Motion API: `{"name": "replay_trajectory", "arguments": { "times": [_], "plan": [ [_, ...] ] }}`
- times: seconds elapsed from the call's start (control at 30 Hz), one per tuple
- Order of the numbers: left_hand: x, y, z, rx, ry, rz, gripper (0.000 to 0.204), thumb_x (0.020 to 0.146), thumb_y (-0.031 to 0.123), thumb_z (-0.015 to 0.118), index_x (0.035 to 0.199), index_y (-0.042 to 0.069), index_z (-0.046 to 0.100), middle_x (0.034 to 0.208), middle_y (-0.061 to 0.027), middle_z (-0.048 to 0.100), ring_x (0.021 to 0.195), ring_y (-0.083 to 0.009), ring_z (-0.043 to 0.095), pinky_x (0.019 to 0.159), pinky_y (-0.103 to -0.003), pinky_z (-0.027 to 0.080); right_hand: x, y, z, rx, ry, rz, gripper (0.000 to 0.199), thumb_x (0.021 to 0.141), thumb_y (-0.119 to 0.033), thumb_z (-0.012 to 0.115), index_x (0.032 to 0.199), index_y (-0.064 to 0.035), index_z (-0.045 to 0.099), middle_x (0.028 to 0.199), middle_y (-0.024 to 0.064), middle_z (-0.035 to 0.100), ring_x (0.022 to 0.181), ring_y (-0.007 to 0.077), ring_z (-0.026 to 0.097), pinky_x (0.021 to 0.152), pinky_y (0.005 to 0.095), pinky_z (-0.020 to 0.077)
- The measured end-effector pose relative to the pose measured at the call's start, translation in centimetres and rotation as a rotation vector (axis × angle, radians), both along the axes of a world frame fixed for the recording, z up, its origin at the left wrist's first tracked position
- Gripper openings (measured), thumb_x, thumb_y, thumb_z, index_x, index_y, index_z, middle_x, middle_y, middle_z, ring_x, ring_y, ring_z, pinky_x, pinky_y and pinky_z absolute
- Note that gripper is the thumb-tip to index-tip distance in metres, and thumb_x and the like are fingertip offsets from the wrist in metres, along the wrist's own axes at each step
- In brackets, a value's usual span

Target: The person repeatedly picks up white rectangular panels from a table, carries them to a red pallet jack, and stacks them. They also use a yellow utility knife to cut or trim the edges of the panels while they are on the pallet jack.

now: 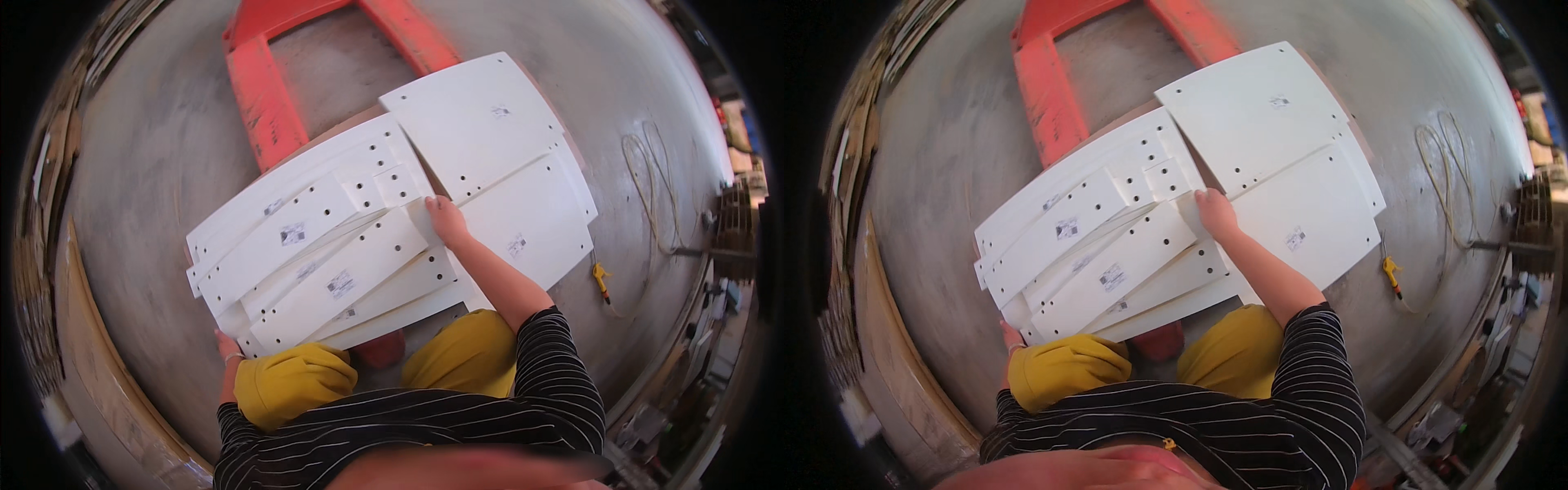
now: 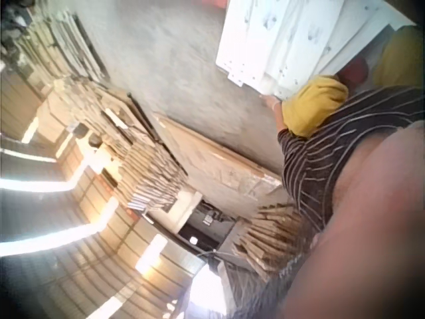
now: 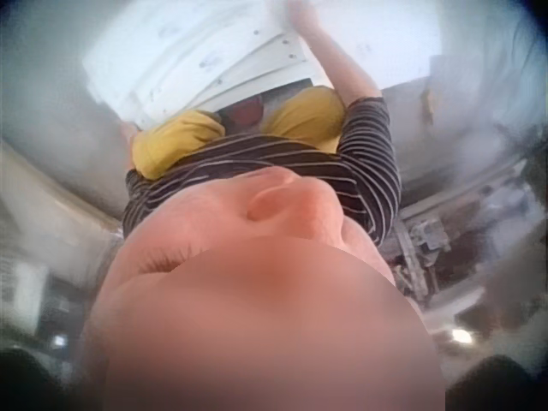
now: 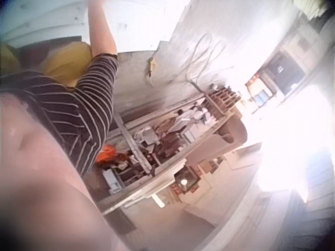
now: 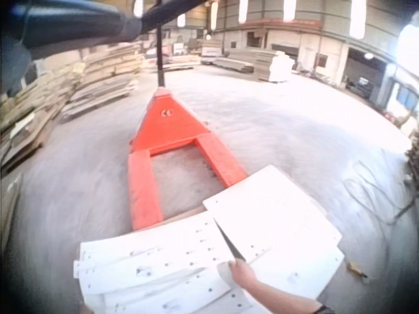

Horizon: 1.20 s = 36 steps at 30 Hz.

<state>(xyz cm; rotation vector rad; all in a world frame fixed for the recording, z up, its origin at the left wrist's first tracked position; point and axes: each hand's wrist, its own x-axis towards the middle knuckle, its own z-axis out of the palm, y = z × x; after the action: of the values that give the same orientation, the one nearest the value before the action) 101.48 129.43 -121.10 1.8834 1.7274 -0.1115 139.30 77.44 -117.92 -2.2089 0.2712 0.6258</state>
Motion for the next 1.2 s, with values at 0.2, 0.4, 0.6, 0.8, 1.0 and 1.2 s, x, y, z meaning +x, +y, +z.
{"name": "replay_trajectory", "arguments": {
  "times": [0.2,0.4,0.6,0.8,1.0,1.2],
  "plan": [
    [-0.9,2.8,-3.4,-0.066,0.131,0.151,0.077,0.089,0.062,0.027,0.112,-0.004,0.058,0.110,-0.0195,0.061,0.106,-0.0317,0.056,0.092,-0.038,0.040,-2.4,1.6,-2.6,0.018,0.049,0.163,0.058,0.083,-0.037,0.058,0.117,0.0067,0.044,0.114,0.0292,0.052,0.104,0.0430,0.052,0.089,0.0467,0.0423],
    [-1.0,4.3,-6.7,-0.024,0.090,0.076,0.074,0.089,0.060,0.028,0.111,-0.004,0.058,0.109,-0.0192,0.062,0.105,-0.0317,0.057,0.092,-0.039,0.041,-3.6,5.4,-5.2,0.074,0.292,0.334,0.078,0.081,-0.038,0.060,0.135,0.0066,0.024,0.129,0.0317,0.040,0.116,0.0407,0.046,0.096,0.0417,0.0392],
    [-2.1,5.2,-7.0,0.012,0.142,0.016,0.071,0.090,0.057,0.030,0.111,-0.004,0.059,0.107,-0.0189,0.062,0.103,-0.0318,0.057,0.091,-0.039,0.041,-2.7,7.6,1.6,0.019,0.309,0.478,0.079,0.083,-0.037,0.057,0.139,0.0010,0.016,0.128,0.0296,0.043,0.113,0.0392,0.049,0.096,0.0404,0.0397],
    [-0.5,5.1,-5.6,0.058,0.238,-0.126,0.068,0.090,0.055,0.031,0.110,-0.004,0.059,0.106,-0.0187,0.063,0.102,-0.0318,0.058,0.090,-0.040,0.041,2.5,2.6,10.6,0.426,-0.184,0.463,0.049,0.086,-0.037,0.053,0.126,-0.0073,0.049,0.110,0.0123,0.061,0.101,0.0290,0.058,0.087,0.0363,0.0450],
    [1.0,4.4,-2.5,0.115,0.335,-0.205,0.064,0.091,0.052,0.033,0.109,-0.003,0.060,0.104,-0.0184,0.064,0.100,-0.0318,0.058,0.090,-0.040,0.042,-1.6,-24.0,4.2,0.342,-0.438,-0.436,0.035,0.093,-0.016,0.048,0.125,-0.0040,0.047,0.107,0.0095,0.062,0.090,0.0147,0.059,0.081,0.0291,0.0479],
    [2.9,5.3,3.3,0.168,0.453,-0.345,0.061,0.091,0.050,0.034,0.109,-0.003,0.060,0.103,-0.0181,0.064,0.099,-0.0319,0.059,0.089,-0.041,0.042,-16.7,-48.4,-4.8,-0.728,0.180,-0.980,0.057,0.084,-0.023,0.052,0.134,-0.0037,0.033,0.129,0.0203,0.048,0.117,0.0347,0.047,0.098,0.0394,0.0378]
  ]
}}
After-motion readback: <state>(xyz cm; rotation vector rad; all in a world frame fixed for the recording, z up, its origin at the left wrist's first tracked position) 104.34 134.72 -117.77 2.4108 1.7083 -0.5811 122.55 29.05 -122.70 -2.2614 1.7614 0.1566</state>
